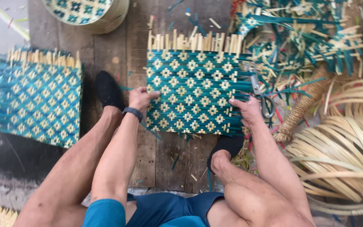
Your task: The person trims the excess woven material from a round basket using shears. They repeatedly place the basket on a wooden block, cut the protruding strips, and stack the finished basket with others.
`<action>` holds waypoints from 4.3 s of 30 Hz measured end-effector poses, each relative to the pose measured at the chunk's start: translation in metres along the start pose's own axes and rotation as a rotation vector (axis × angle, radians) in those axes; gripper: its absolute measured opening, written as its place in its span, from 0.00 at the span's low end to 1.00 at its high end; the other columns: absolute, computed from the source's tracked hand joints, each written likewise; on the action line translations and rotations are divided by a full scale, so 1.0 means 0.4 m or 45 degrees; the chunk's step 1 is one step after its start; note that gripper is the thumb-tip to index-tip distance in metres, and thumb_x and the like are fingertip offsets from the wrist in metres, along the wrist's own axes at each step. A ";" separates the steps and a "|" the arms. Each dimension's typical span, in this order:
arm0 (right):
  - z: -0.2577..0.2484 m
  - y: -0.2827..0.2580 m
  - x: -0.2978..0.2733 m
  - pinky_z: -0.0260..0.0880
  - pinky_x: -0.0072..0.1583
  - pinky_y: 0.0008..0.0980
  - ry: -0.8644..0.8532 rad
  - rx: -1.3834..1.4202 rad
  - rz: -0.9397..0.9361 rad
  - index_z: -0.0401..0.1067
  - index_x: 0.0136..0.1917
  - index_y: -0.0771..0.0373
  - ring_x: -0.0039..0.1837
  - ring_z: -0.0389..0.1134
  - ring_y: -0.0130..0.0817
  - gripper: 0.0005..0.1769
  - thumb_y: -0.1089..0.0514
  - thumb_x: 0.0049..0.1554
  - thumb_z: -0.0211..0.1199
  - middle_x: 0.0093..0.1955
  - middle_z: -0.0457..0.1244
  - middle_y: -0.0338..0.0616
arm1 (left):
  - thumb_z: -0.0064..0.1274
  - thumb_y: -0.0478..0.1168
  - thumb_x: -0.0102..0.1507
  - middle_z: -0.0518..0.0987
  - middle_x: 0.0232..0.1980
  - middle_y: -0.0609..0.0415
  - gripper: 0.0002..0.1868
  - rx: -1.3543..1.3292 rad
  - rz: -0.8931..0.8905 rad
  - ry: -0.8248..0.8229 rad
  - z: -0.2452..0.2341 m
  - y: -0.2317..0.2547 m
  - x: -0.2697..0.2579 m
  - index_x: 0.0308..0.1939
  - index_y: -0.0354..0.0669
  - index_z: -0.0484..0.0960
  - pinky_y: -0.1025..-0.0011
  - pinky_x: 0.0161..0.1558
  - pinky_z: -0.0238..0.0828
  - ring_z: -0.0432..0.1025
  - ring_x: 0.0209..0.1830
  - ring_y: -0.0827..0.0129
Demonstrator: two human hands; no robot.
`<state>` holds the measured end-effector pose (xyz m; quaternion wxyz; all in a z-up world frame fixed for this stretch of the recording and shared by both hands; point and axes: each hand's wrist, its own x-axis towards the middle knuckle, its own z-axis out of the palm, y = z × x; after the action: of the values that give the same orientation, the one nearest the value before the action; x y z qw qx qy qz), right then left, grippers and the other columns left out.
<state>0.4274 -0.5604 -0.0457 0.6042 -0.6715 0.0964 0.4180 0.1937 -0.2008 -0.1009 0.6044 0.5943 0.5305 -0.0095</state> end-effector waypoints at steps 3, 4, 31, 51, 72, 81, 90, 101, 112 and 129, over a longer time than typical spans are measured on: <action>-0.022 -0.008 -0.031 0.74 0.55 0.29 0.248 -0.159 -0.309 0.69 0.63 0.65 0.52 0.70 0.27 0.27 0.63 0.52 0.73 0.52 0.69 0.41 | 0.75 0.42 0.51 0.85 0.37 0.58 0.19 0.193 0.076 0.014 -0.029 0.024 -0.032 0.42 0.37 0.88 0.74 0.37 0.72 0.74 0.33 0.78; -0.049 -0.016 -0.050 0.73 0.56 0.28 0.327 -0.231 -0.461 0.67 0.64 0.65 0.52 0.70 0.26 0.27 0.62 0.54 0.72 0.53 0.68 0.40 | 0.74 0.43 0.52 0.84 0.37 0.58 0.19 0.205 0.023 0.025 -0.036 0.035 -0.040 0.42 0.38 0.88 0.73 0.35 0.71 0.73 0.32 0.77; -0.095 -0.452 -0.588 0.67 0.46 0.40 -0.017 -1.798 -1.608 0.79 0.48 0.57 0.43 0.66 0.40 0.12 0.64 0.48 0.72 0.39 0.64 0.40 | 0.41 0.58 0.67 0.85 0.52 0.52 0.30 -0.866 0.250 -0.759 0.244 0.522 -0.425 0.65 0.42 0.74 0.66 0.48 0.80 0.78 0.50 0.67; 0.109 -0.551 -0.280 0.45 0.26 0.24 -0.218 0.016 -0.276 0.61 0.31 0.55 0.25 0.49 0.20 0.26 0.42 0.62 0.67 0.26 0.50 0.29 | 0.56 0.49 0.71 0.63 0.18 0.64 0.19 -1.252 -0.037 -0.756 0.060 0.394 -0.379 0.29 0.45 0.74 0.78 0.15 0.46 0.56 0.14 0.79; 0.159 -0.072 0.006 0.73 0.51 0.38 0.534 -0.940 -0.676 0.81 0.48 0.59 0.45 0.74 0.39 0.12 0.58 0.48 0.70 0.41 0.72 0.45 | 0.68 0.36 0.59 0.85 0.44 0.48 0.16 0.433 0.618 0.379 0.048 0.128 -0.146 0.51 0.41 0.88 0.69 0.47 0.77 0.80 0.41 0.67; 0.149 -0.011 0.028 0.72 0.51 0.40 0.452 -1.034 -0.871 0.82 0.47 0.61 0.47 0.73 0.46 0.11 0.58 0.49 0.74 0.45 0.70 0.49 | 0.70 0.36 0.54 0.86 0.42 0.47 0.14 0.541 0.615 0.436 0.061 0.058 -0.105 0.44 0.42 0.90 0.66 0.48 0.75 0.80 0.40 0.60; 0.165 -0.030 0.018 0.71 0.52 0.42 0.425 -1.128 -0.856 0.82 0.46 0.63 0.46 0.73 0.48 0.09 0.59 0.51 0.74 0.45 0.71 0.52 | 0.68 0.40 0.54 0.86 0.39 0.46 0.14 0.558 0.468 0.463 0.046 0.120 -0.137 0.44 0.45 0.90 0.66 0.46 0.77 0.82 0.39 0.59; 0.146 0.024 0.058 0.72 0.55 0.44 0.513 -1.117 -0.807 0.82 0.44 0.60 0.49 0.73 0.50 0.09 0.56 0.50 0.71 0.46 0.71 0.52 | 0.69 0.40 0.52 0.86 0.37 0.46 0.15 0.563 0.452 0.426 0.037 0.064 -0.097 0.42 0.45 0.90 0.66 0.46 0.77 0.82 0.37 0.60; 0.171 -0.001 0.045 0.71 0.57 0.42 0.516 -1.059 -0.537 0.83 0.46 0.58 0.53 0.72 0.49 0.10 0.54 0.50 0.72 0.51 0.71 0.48 | 0.74 0.41 0.50 0.87 0.40 0.48 0.16 0.560 0.203 0.339 0.016 0.100 -0.084 0.41 0.46 0.91 0.69 0.49 0.77 0.82 0.39 0.64; 0.116 0.029 0.085 0.74 0.53 0.34 0.411 -0.974 -0.512 0.84 0.47 0.58 0.45 0.76 0.37 0.14 0.52 0.48 0.76 0.43 0.73 0.47 | 0.72 0.34 0.50 0.88 0.39 0.51 0.14 0.262 0.309 0.300 0.021 -0.015 -0.030 0.39 0.40 0.90 0.73 0.45 0.77 0.81 0.38 0.73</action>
<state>0.4208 -0.5090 -0.0737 0.3594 -0.9080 -0.1043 0.1881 0.1900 -0.2160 -0.0996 0.4709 0.7096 0.5181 0.0788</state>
